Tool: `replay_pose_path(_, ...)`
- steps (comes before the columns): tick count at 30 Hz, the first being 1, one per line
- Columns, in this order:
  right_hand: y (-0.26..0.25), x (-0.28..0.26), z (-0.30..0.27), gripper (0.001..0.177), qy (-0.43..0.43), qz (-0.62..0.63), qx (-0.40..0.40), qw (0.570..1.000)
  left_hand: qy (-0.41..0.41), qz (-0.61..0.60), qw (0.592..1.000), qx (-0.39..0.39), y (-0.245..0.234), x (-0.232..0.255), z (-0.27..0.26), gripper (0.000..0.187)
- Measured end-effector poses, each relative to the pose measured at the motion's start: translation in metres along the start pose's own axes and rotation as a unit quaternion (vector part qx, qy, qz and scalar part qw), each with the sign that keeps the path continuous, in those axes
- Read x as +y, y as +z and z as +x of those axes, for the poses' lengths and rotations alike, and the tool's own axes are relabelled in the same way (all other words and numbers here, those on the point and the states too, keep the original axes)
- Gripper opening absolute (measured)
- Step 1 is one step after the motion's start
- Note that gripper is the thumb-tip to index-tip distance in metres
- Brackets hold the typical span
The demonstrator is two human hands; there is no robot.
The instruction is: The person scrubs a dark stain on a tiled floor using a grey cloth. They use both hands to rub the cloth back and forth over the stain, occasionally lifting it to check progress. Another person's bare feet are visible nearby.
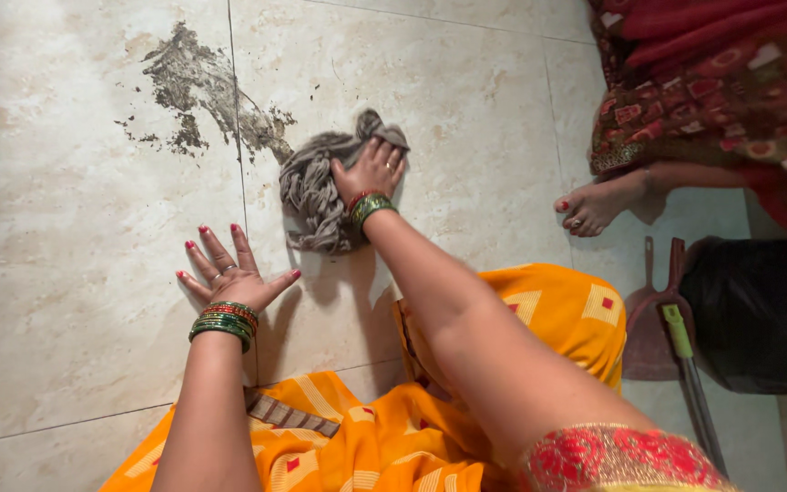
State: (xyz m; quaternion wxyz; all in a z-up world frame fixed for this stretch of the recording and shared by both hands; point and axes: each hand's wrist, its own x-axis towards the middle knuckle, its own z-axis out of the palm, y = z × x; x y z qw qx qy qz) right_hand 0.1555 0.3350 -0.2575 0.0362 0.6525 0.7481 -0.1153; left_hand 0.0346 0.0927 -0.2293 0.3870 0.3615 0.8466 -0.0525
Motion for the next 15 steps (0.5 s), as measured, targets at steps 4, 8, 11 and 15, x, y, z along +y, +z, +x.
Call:
replay_pose_path(4, -0.01, -0.013, 0.039, 0.1, -0.057, -0.033, -0.019, 0.998, 0.008, 0.004, 1.0, 0.02, 0.002, -0.002, 0.002, 0.144)
replay_pose_path(8, -0.019, -0.018, 0.058, 0.097, -0.087, -0.042, -0.042, 0.994, 0.004, 0.007, 1.0, 0.012, 0.001, -0.002, 0.0, 0.143)
replay_pose_path(11, -0.013, -0.005, 0.04, 0.092, -0.139, -0.065, -0.043, 0.987, -0.001, 0.004, 1.0, 0.0, 0.001, 0.0, 0.0, 0.144)
replay_pose_path(15, -0.006, 0.021, -0.012, 0.086, -0.253, -0.082, -0.06, 0.962, -0.005, 0.004, 1.0, 0.009, -0.002, 0.001, 0.001, 0.144)
